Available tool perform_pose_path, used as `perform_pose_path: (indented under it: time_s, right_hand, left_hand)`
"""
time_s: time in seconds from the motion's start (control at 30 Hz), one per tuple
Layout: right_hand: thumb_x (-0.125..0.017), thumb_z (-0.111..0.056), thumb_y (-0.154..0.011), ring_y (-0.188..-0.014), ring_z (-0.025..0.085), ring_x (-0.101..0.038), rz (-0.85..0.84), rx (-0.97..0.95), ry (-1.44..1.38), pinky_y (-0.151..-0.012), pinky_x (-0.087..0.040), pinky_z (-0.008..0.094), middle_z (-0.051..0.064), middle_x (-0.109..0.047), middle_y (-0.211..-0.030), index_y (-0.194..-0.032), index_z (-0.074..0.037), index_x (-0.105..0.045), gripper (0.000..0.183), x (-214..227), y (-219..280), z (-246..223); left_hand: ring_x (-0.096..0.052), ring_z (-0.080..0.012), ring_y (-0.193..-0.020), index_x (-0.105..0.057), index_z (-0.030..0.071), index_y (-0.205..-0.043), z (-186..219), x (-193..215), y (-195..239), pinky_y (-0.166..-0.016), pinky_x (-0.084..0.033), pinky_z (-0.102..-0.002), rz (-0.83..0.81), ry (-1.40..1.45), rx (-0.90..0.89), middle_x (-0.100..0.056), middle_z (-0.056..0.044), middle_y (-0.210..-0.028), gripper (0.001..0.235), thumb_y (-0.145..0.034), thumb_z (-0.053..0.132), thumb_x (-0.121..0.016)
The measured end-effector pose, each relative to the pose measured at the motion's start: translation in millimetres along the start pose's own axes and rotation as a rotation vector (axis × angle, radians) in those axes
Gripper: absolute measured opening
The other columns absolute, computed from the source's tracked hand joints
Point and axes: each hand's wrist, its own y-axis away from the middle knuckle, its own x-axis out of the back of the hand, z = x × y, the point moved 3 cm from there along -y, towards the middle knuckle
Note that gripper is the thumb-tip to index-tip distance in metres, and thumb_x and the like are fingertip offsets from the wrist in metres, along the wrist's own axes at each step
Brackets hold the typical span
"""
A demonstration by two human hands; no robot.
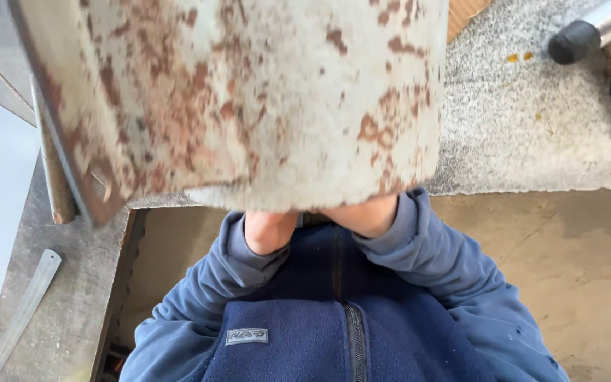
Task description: Manipulating and arranging copper windings inside the stator housing of an electric motor using hands.
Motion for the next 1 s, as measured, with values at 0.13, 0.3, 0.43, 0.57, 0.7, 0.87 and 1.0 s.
perform_pose_path:
  time_s: [0.13,0.3,0.43,0.57,0.7,0.87,1.0]
  right_hand:
    - [-0.066,-0.029,-0.094,-0.112,0.041,-0.065,-0.14,-0.115,-0.157,-0.097,-0.049,0.053,0.023,-0.069,-0.123,-0.128,-0.006,-0.066,0.041,-12.5,-5.5,14.6]
    - [-0.064,-0.029,-0.097,-0.104,0.041,-0.066,-0.289,-0.261,-0.338,-0.089,-0.05,0.052,0.024,-0.071,-0.117,-0.125,-0.004,-0.068,0.038,-28.3,-5.5,21.1]
    - [-0.062,-0.028,-0.099,-0.098,0.041,-0.068,-0.39,-0.379,-0.457,-0.083,-0.052,0.051,0.025,-0.072,-0.112,-0.122,-0.002,-0.069,0.036,-37.8,-7.6,21.5]
    - [-0.06,-0.028,-0.101,-0.091,0.04,-0.07,-0.48,-0.474,-0.566,-0.077,-0.053,0.051,0.026,-0.073,-0.107,-0.119,0.0,-0.07,0.035,-42.2,-12.3,16.0]
    - [-0.059,-0.028,-0.103,-0.085,0.04,-0.071,-0.589,-0.586,-0.683,-0.071,-0.054,0.05,0.027,-0.075,-0.102,-0.116,0.001,-0.072,0.035,-48.2,-10.3,2.4]
    - [-0.057,-0.028,-0.105,-0.077,0.04,-0.073,-0.692,-0.724,-0.832,-0.064,-0.056,0.049,0.028,-0.076,-0.095,-0.113,0.004,-0.074,0.036,-50.2,-4.4,-9.0]
    - [-0.055,-0.027,-0.107,-0.07,0.039,-0.075,-0.757,-0.831,-0.951,-0.058,-0.057,0.049,0.029,-0.078,-0.09,-0.11,0.005,-0.075,0.038,-38.3,-4.7,-24.3]
  left_hand:
    - [-0.059,-0.0285,-0.114,-0.035,0.0,-0.159,-5.6,1.0,-6.7,-0.092,-0.053,-0.044,0.026,0.007,0.03,-0.052,-0.017,-0.143,0.073,-0.104,0.034,-0.07]
    - [-0.058,-0.026,-0.103,-0.041,0.001,-0.153,-8.5,5.0,-6.9,-0.087,-0.054,-0.045,0.023,0.033,0.081,-0.056,-0.016,-0.132,0.063,-0.106,0.031,-0.069]
    - [-0.058,-0.0247,-0.097,-0.045,0.001,-0.15,-6.0,7.8,-9.1,-0.085,-0.054,-0.045,-0.004,0.057,0.113,-0.058,-0.015,-0.126,0.058,-0.106,0.03,-0.069]
    - [-0.057,-0.0227,-0.088,-0.049,0.002,-0.146,-5.8,12.4,-11.3,-0.082,-0.055,-0.046,-0.047,0.093,0.127,-0.061,-0.014,-0.117,0.05,-0.107,0.028,-0.068]
    - [-0.056,-0.0208,-0.08,-0.054,0.002,-0.141,-4.8,17.7,-3.4,-0.079,-0.055,-0.046,-0.068,0.138,0.157,-0.063,-0.013,-0.108,0.043,-0.108,0.025,-0.068]
    - [-0.055,-0.02,-0.073,-0.06,0.003,-0.128,10.9,8.0,-4.8,-0.079,-0.056,-0.044,-0.174,0.195,0.134,-0.061,-0.008,-0.098,0.032,-0.108,0.028,-0.065]
    - [-0.058,-0.0214,-0.068,-0.062,0.002,-0.102,37.2,-13.6,-13.0,-0.087,-0.056,-0.044,-0.239,0.166,0.148,-0.056,-0.007,-0.085,0.037,-0.11,0.038,-0.062]
